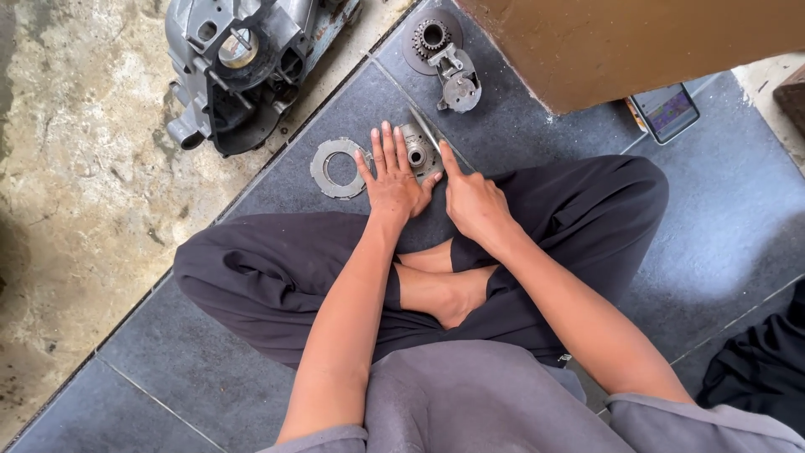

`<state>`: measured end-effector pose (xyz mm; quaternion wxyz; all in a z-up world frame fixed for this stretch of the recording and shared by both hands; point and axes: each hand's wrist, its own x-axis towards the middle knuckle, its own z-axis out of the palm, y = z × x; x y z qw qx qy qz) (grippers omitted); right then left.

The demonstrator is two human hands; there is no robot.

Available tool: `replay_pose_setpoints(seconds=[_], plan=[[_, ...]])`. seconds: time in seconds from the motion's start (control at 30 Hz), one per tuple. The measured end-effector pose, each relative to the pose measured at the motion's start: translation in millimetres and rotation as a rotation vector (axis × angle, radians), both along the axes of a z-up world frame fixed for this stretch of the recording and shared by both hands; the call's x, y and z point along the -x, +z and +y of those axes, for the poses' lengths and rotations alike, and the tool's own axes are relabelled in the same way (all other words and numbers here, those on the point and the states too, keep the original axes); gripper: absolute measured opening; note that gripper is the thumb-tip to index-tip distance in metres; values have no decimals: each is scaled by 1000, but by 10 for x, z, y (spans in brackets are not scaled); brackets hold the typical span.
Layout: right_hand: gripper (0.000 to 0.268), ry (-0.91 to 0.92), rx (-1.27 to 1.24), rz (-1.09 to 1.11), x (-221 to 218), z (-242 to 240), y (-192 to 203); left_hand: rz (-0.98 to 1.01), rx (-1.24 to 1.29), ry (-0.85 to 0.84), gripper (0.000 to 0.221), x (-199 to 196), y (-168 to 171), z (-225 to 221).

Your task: The person is cleaning motorcycle clutch plates and related components by scraping them with a small metal tool.

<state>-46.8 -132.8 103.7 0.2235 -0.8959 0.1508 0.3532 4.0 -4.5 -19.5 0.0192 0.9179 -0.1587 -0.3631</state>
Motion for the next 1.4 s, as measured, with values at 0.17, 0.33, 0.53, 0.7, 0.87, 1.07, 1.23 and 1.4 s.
replay_pose_setpoints(seconds=[0.17, 0.33, 0.53, 0.7, 0.87, 1.07, 1.23, 1.4], plan=[[66, -27, -5, 18, 150, -40, 121, 4, 4, 2, 108, 12, 54, -14], [63, -62, -7, 32, 179, -3, 151, -5, 8, 16, 107, 13, 62, -12], [67, -25, 3, -17, 93, 122, 69, -14, 11, 30, 107, 19, 4, -23], [67, -21, -13, 42, 318, 97, 165, -23, 6, 22, 105, 37, -3, -27], [65, -21, -5, -44, 112, 72, -28, -23, 6, 20, 105, 62, -19, -21], [63, -81, -44, 38, 323, 29, 190, -12, 18, 29, 106, 7, 45, -22], [63, -78, -50, 47, 155, 50, 106, -5, -1, 13, 107, 34, -32, -29], [63, -65, -77, 31, 186, 5, 175, -20, 16, 28, 107, 29, -47, -35]])
